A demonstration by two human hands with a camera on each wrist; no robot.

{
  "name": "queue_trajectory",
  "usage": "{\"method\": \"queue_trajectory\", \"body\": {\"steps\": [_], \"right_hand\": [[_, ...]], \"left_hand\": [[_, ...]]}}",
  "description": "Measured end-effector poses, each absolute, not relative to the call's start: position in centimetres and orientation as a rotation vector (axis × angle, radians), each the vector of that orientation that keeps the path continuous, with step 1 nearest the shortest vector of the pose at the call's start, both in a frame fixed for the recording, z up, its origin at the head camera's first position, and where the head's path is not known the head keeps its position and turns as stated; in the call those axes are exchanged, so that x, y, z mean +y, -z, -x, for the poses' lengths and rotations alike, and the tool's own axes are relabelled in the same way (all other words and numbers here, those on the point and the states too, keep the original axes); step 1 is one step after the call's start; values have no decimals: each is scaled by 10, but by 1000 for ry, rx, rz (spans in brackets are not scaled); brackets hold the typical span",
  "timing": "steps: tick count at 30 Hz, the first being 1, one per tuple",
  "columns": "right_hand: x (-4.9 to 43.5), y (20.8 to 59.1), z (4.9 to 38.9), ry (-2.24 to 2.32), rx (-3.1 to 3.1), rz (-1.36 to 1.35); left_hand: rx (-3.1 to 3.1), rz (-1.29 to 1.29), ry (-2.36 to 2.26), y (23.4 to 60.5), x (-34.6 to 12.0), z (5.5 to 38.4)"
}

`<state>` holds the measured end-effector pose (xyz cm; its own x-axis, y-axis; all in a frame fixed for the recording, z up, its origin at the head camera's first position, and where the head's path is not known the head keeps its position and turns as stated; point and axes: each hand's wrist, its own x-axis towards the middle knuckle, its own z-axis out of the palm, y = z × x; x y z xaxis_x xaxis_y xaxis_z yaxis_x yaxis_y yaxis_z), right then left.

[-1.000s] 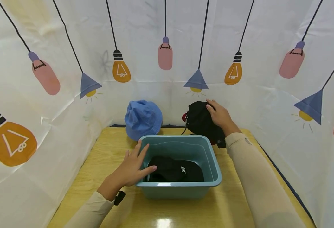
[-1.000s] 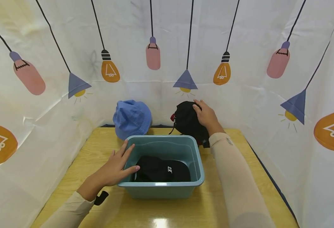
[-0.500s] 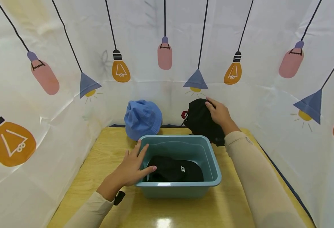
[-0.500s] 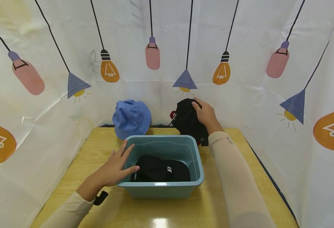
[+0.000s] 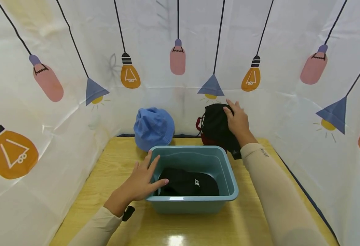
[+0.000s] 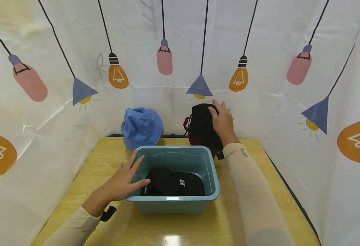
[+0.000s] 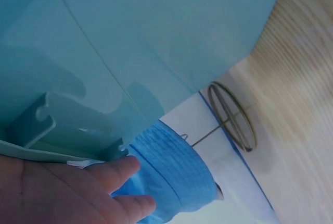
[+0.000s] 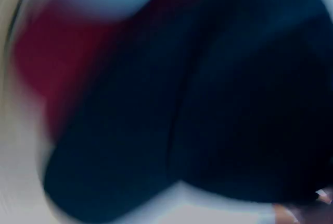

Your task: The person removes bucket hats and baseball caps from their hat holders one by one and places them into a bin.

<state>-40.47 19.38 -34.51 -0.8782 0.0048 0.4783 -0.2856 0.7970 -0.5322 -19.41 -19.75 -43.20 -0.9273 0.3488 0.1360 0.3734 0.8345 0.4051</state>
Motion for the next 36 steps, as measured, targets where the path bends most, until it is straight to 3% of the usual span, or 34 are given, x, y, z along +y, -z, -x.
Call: {"method": "queue_trajectory", "body": {"steps": [10,36], "right_hand": [[191,335,406,-1022,-2301,-237],[189,307,380,-896,-2320,-326]], "left_hand": [[-2958,584,684,431,-198,194],[-2986,572,722,428,-198,192]]}}
